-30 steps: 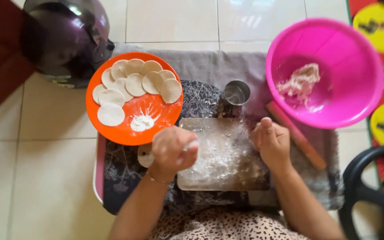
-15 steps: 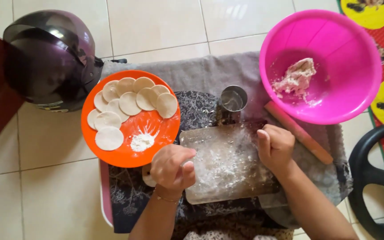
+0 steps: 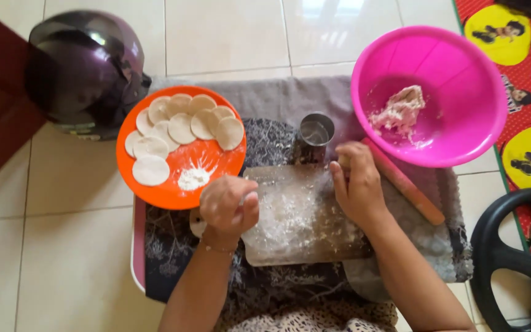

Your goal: The person is preparing dough wrappers by flattening small dough balls, rolling them out with a rolling pin, and cutting them into circles using a metal cutter.

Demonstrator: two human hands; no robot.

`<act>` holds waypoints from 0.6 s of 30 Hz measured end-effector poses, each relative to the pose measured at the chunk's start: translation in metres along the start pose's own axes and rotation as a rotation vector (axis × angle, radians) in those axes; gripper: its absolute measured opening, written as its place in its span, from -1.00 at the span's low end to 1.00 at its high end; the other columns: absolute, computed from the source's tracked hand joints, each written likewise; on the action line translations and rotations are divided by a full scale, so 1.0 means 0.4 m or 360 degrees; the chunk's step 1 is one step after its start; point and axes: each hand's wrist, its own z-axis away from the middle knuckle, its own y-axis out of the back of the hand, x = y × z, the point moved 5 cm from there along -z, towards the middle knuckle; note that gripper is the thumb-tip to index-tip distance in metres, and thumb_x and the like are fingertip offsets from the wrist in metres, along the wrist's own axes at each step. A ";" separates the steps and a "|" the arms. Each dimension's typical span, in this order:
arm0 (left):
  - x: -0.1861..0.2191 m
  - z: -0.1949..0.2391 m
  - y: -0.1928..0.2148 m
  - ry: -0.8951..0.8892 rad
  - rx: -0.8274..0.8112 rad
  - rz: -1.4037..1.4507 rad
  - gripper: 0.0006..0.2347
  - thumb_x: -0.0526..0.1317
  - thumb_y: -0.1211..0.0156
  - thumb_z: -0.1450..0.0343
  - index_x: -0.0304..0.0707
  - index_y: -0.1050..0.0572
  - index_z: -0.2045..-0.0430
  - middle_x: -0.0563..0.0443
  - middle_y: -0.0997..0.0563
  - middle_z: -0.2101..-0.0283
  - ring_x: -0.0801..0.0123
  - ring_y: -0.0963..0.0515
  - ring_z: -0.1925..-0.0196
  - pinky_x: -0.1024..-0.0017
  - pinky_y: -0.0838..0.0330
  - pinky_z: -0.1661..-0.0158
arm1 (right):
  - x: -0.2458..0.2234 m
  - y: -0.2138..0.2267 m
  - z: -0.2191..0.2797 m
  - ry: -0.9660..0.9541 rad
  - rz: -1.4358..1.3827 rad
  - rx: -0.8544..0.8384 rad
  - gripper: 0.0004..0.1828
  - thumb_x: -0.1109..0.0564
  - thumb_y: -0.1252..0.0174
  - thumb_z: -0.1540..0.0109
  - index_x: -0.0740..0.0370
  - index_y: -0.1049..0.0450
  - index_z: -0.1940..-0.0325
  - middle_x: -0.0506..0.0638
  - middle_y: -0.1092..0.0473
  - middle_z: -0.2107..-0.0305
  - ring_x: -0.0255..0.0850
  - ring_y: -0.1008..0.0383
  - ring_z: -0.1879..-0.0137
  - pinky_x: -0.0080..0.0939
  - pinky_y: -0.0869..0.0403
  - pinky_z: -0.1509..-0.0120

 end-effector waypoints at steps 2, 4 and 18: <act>-0.001 0.013 -0.003 0.0034 -0.0032 -0.0033 -0.70 -0.07 0.00 -0.50 -0.13 -0.61 0.57 0.14 -0.52 0.60 0.35 -0.46 0.66 0.46 -0.48 0.47 | 0.029 -0.017 0.032 -0.0060 -0.0062 -0.0037 -0.72 0.19 -0.10 -0.36 0.34 -0.34 -0.12 0.24 -0.36 0.03 0.23 -0.45 -0.10 0.10 -0.44 -0.17; -0.001 -0.001 -0.010 0.0033 0.0015 0.0017 -0.67 -0.04 0.03 -0.51 -0.14 -0.57 0.60 0.07 -0.45 0.65 0.34 -0.40 0.69 0.45 -0.48 0.50 | 0.106 -0.049 0.070 -0.0735 -0.0861 -0.0132 -0.75 0.18 -0.19 -0.33 0.31 -0.50 -0.07 0.06 -0.57 0.30 -0.33 -0.39 0.55 -0.32 -0.41 0.49; -0.008 -0.003 -0.011 0.0211 -0.0024 0.0054 -0.70 -0.06 -0.03 -0.51 -0.09 -0.54 0.63 0.20 -0.38 0.67 0.35 -0.37 0.67 0.50 -0.44 0.46 | 0.158 -0.063 0.067 -0.1134 -0.2023 -0.0094 -0.45 -0.20 0.17 -0.45 0.24 -0.28 0.45 -0.01 -0.08 0.75 -0.33 0.02 0.77 -0.38 -0.02 0.75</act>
